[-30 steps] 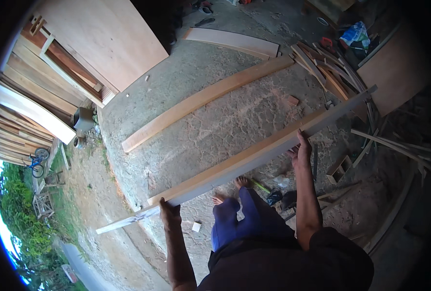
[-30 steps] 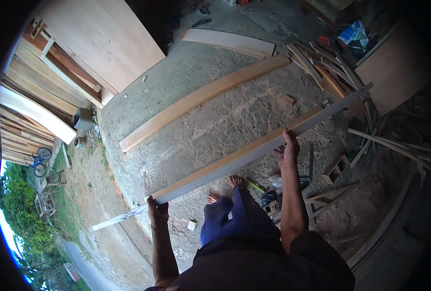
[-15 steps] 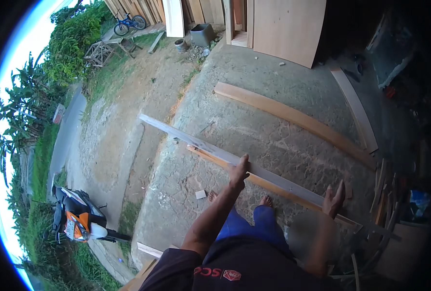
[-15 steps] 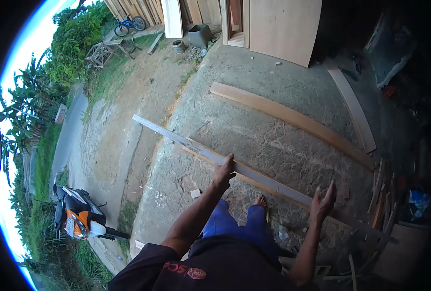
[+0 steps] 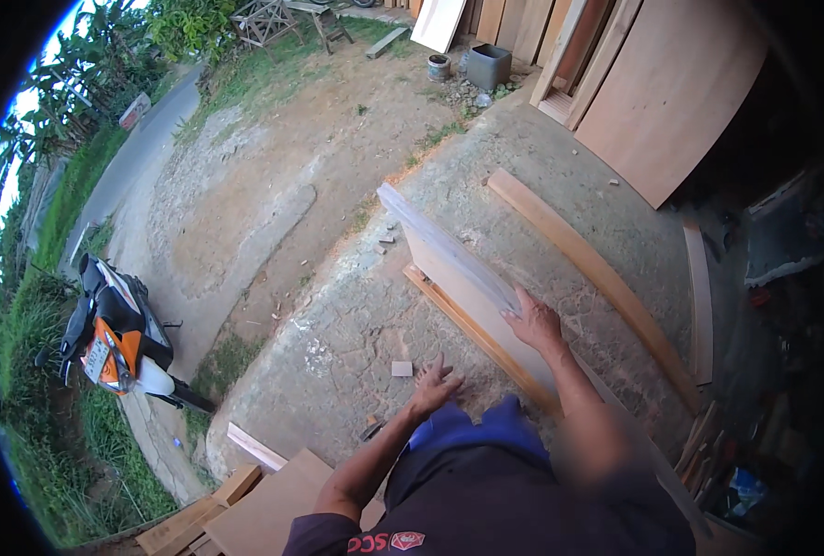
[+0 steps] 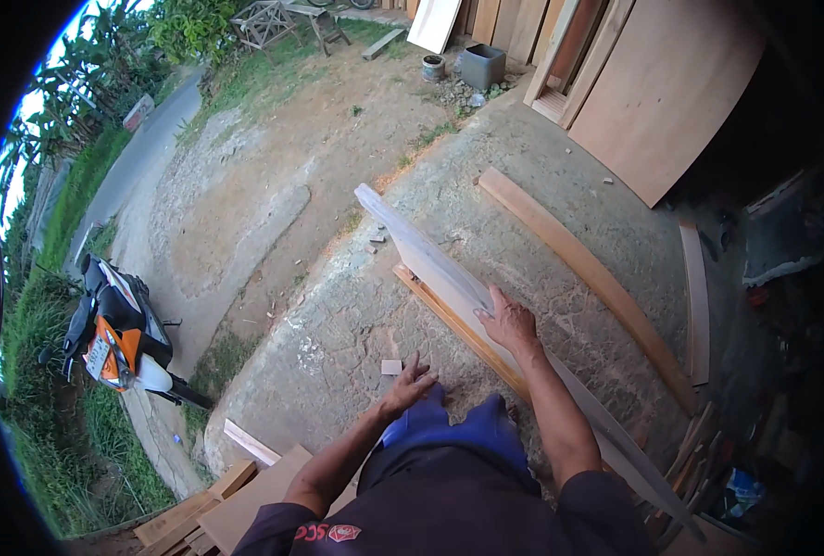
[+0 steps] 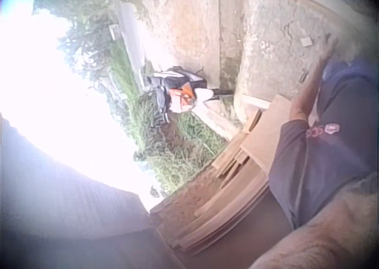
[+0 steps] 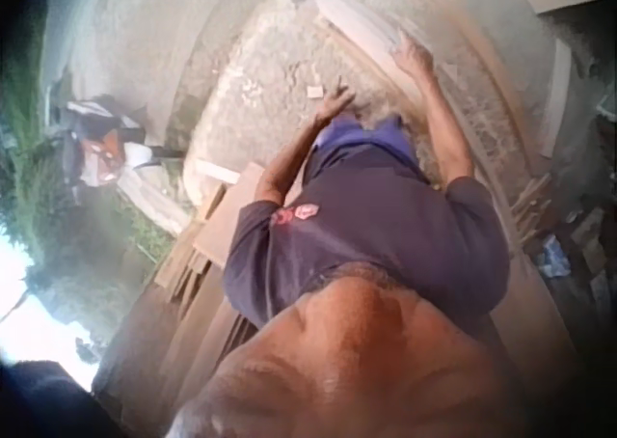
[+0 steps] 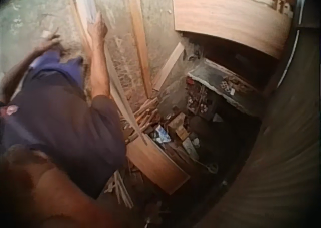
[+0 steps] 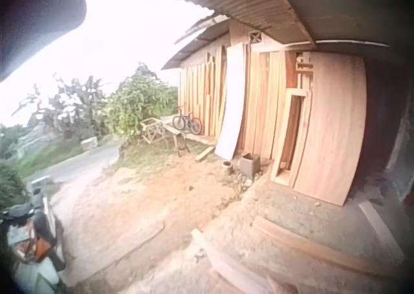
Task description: The person assembles a wooden frame by positioning a large plywood sheet and attaching smaller wooden strips to its edges. They use a square ruler and pencil to mark measurements, then use a hammer and chisel to create joints and fit the pieces together.
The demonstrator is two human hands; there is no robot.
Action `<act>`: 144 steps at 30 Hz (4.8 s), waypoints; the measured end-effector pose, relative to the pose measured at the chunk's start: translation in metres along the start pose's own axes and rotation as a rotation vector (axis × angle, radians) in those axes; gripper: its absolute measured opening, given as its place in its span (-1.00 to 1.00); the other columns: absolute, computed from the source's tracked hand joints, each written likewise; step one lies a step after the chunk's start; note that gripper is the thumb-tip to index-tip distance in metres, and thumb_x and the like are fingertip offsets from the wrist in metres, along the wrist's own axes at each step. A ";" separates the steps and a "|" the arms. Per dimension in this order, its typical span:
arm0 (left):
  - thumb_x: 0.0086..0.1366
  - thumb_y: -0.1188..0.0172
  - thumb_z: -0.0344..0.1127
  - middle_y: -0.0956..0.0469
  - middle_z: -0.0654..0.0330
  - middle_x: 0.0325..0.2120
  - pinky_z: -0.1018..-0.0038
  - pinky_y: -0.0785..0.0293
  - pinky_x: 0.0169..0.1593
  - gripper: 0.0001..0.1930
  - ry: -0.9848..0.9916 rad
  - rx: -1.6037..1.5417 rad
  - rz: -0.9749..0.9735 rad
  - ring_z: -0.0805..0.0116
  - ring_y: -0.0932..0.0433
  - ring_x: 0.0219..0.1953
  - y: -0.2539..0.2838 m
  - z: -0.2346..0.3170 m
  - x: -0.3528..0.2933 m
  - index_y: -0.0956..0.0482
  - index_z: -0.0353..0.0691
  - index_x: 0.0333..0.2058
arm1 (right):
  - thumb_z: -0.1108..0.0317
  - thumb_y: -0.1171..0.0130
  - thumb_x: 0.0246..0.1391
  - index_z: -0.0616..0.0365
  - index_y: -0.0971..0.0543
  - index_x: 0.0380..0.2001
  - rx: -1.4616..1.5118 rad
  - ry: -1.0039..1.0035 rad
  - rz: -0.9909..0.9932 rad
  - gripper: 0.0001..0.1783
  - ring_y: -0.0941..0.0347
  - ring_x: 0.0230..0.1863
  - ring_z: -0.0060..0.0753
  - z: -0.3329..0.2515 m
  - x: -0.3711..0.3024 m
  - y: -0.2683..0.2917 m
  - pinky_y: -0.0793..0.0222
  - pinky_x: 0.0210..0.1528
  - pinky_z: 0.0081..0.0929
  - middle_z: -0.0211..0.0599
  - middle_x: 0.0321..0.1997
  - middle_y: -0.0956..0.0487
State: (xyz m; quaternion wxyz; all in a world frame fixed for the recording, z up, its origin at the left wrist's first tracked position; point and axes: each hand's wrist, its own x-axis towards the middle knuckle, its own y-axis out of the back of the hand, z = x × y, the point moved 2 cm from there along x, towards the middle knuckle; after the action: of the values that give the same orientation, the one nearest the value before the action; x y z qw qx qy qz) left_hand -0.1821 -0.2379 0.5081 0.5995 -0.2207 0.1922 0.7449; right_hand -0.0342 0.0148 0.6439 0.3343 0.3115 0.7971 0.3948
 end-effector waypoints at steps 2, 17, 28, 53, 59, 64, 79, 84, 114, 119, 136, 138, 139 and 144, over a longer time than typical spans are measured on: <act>0.33 -0.26 0.03 -0.37 -0.18 0.25 0.19 -0.53 -0.02 0.07 0.256 -0.210 0.118 0.07 -0.52 0.10 0.067 0.016 -0.038 0.33 -0.29 0.48 | 0.00 -0.24 0.17 0.02 -0.30 0.32 -0.019 -0.078 0.024 -0.28 -0.52 0.12 0.18 0.009 -0.005 -0.001 -0.45 0.11 0.04 0.04 0.18 -0.54; 0.40 -0.20 -0.05 -0.53 0.03 0.10 0.38 -0.52 -0.08 -0.21 0.180 -0.314 0.411 0.30 -0.58 -0.06 0.281 0.049 0.047 -0.09 -0.33 0.42 | 0.08 -0.31 0.06 0.00 -0.37 0.25 -0.114 -0.225 0.087 -0.30 -0.49 0.09 0.16 -0.014 0.010 0.007 -0.43 0.10 -0.05 -0.06 0.15 -0.53; 0.25 -0.35 -0.06 -0.41 -0.21 0.24 0.14 -0.46 0.20 -0.12 -0.194 0.506 -0.014 -0.10 -0.51 0.15 0.343 0.243 0.181 -0.14 -0.35 0.39 | 0.04 -0.25 0.08 0.00 -0.42 0.26 -0.159 -0.438 0.437 -0.32 -0.24 0.33 -0.01 -0.074 0.041 -0.020 0.03 0.39 0.13 -0.19 0.28 -0.38; 0.23 -0.33 -0.06 -0.64 -0.10 -0.35 -0.09 -0.50 -0.26 -0.52 -0.979 1.508 -1.168 -0.27 -0.63 -0.30 0.210 0.369 0.336 -0.32 -0.13 -0.04 | -0.01 -0.08 0.29 0.04 -0.16 0.45 0.370 -1.381 1.555 -0.23 -0.15 0.44 0.15 -0.170 0.151 -0.126 -0.12 0.42 0.04 0.04 0.50 -0.12; 0.20 -0.36 -0.03 -0.65 -0.11 -0.39 -0.09 -0.49 -0.28 -0.53 -0.872 1.579 -1.161 -0.29 -0.63 -0.31 0.178 0.388 0.400 -0.34 -0.14 -0.11 | -0.24 0.04 0.28 0.17 -0.27 0.39 0.933 -1.637 1.347 -0.16 -0.22 0.40 0.19 -0.220 0.253 -0.284 -0.18 0.38 0.02 0.14 0.35 -0.36; 0.13 -0.41 0.01 -0.63 -0.16 -0.39 -0.02 -0.52 -0.29 -0.49 -0.955 1.457 -1.238 -0.30 -0.62 -0.29 0.138 0.422 0.460 -0.39 -0.21 -0.19 | -0.20 0.00 0.25 0.21 -0.39 0.31 1.291 -1.706 1.313 -0.21 -0.42 0.26 0.16 -0.222 0.321 -0.330 -0.31 0.29 -0.08 0.16 0.24 -0.50; 0.10 -0.45 -0.17 -0.62 0.12 -0.28 0.34 -0.53 -0.13 -0.48 -0.345 1.274 -1.410 0.33 -0.56 -0.23 -0.007 0.438 0.763 -0.48 -0.41 -0.10 | -0.13 -0.06 0.20 0.22 -0.47 0.22 1.468 -2.131 1.194 -0.28 -0.56 0.09 0.09 -0.138 0.448 -0.343 -0.40 0.18 -0.10 0.02 -0.04 -0.67; 0.12 -0.41 -0.22 -0.60 0.25 -0.36 0.51 -0.52 -0.25 -0.59 -0.072 1.257 -1.351 0.52 -0.54 -0.36 -0.050 0.432 0.832 -0.53 -0.33 -0.14 | -0.01 -0.13 0.16 0.22 -0.48 0.21 1.553 -2.228 1.165 -0.34 -0.57 0.09 0.09 -0.102 0.472 -0.385 -0.44 0.10 -0.11 0.07 -0.03 -0.65; 0.43 0.15 0.39 -0.54 0.26 -0.41 0.42 -0.38 -0.25 -0.20 -0.191 1.356 -1.061 0.46 -0.40 -0.34 -0.043 0.285 1.012 -0.60 -0.41 -0.19 | -0.39 0.07 0.29 0.07 -0.52 -0.44 1.677 -2.414 1.689 -0.31 -0.33 -0.56 -0.59 -0.083 0.355 -0.492 -0.23 -0.54 -0.45 -0.46 -0.58 -0.39; 0.43 0.20 0.40 -0.51 0.24 -0.49 0.36 -0.35 -0.31 -0.17 -0.225 1.372 -1.051 0.42 -0.37 -0.40 -0.041 0.309 1.019 -0.58 -0.43 -0.26 | -0.36 0.08 0.32 0.03 -0.50 -0.46 1.697 -2.461 1.670 -0.34 -0.38 -0.59 -0.60 -0.105 0.380 -0.464 -0.27 -0.56 -0.51 -0.46 -0.60 -0.43; 0.48 0.17 0.33 -0.57 0.18 -0.41 0.39 -0.40 -0.13 -0.23 -0.328 1.419 -1.161 0.41 -0.43 -0.29 -0.119 0.240 1.092 -0.60 -0.44 -0.23 | -0.47 0.15 0.26 0.09 -0.60 -0.23 1.834 -2.403 1.623 -0.22 -0.44 -0.61 -0.50 -0.033 0.417 -0.563 -0.30 -0.62 -0.40 -0.38 -0.56 -0.52; 0.46 0.16 0.35 -0.63 0.07 -0.25 0.38 -0.42 -0.02 -0.20 -0.210 1.431 -1.167 0.36 -0.48 -0.18 -0.125 0.211 1.105 -0.60 -0.45 -0.06 | -0.51 0.11 0.21 0.17 -0.57 -0.16 1.928 -2.368 1.630 -0.16 -0.57 -0.52 -0.46 -0.036 0.413 -0.596 -0.46 -0.54 -0.45 -0.28 -0.49 -0.59; 0.45 0.15 0.36 -0.62 0.05 -0.20 0.35 -0.42 0.02 -0.20 -0.255 1.394 -1.141 0.32 -0.50 -0.14 -0.128 0.210 1.106 -0.59 -0.43 -0.01 | -0.49 0.07 0.21 0.17 -0.57 -0.12 1.771 -2.508 1.653 -0.17 -0.52 -0.56 -0.48 -0.010 0.422 -0.586 -0.42 -0.56 -0.45 -0.33 -0.51 -0.56; 0.42 0.13 0.39 -0.52 -0.04 0.10 0.25 -0.36 0.20 -0.15 -0.232 1.533 -1.078 0.14 -0.48 0.12 -0.136 0.181 1.133 -0.40 -0.37 0.25 | -0.21 -0.05 0.34 -0.11 -0.42 -0.44 1.900 -2.230 1.807 -0.54 -0.22 -0.70 -0.74 0.032 0.437 -0.593 -0.07 -0.66 -0.57 -0.65 -0.68 -0.30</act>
State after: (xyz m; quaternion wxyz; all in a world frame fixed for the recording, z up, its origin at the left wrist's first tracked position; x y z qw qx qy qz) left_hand -0.2753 0.8060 0.0218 0.8602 0.2502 0.4408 0.0554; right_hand -0.4015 0.0676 0.0066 -0.0856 -0.8023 0.2798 0.5203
